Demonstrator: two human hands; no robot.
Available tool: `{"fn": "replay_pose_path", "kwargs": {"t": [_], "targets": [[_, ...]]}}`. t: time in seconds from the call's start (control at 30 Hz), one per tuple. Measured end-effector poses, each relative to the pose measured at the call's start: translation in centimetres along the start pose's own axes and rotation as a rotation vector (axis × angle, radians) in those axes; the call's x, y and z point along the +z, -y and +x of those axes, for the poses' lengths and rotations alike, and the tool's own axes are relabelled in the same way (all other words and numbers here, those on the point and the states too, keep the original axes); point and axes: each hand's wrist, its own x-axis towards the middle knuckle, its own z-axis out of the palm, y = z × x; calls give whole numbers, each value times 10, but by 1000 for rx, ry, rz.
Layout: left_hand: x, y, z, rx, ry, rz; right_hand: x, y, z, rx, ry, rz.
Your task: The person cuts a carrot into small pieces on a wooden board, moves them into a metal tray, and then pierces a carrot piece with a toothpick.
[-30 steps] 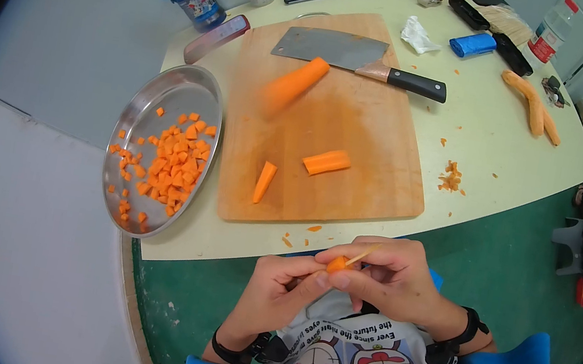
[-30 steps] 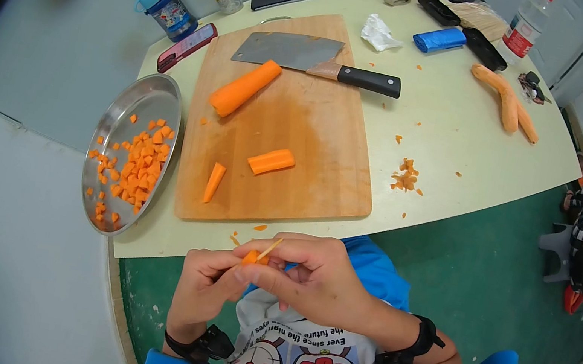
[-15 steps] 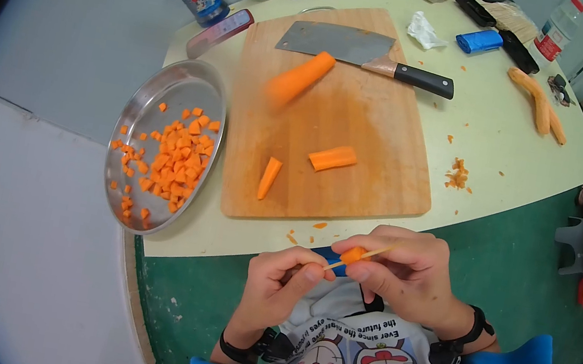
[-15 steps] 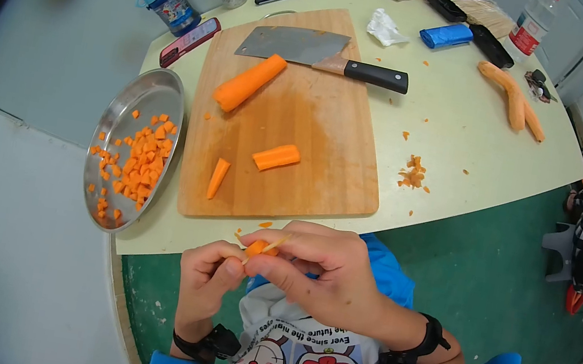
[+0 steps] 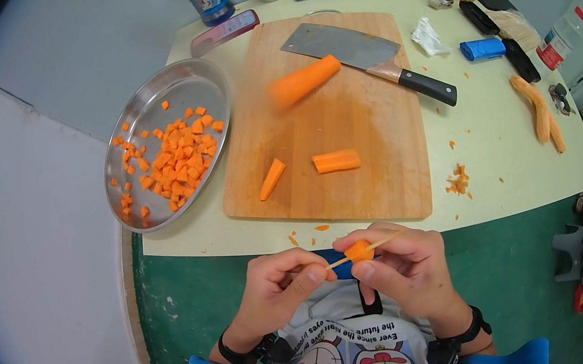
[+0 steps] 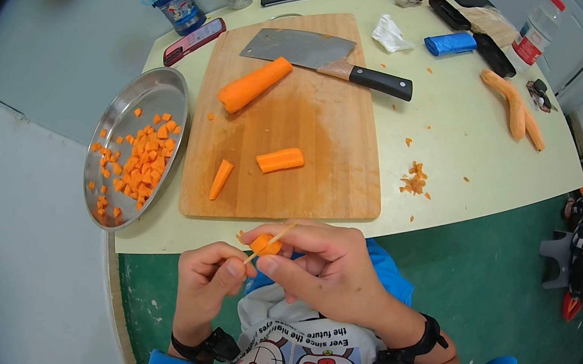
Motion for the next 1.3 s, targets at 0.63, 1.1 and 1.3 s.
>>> {"fn": "replay_pose_path", "kwargs": {"t": [0.63,1.1,1.3], "targets": [[-8,10,9,-25,233,-211,7,-7,3,-150,30,56],[-7,18,11,69,143,-30,2,-12,6,-392,-10,-375],[-13,20,12,-4,244,-185,4,-4,2,-186,41,-39]]}}
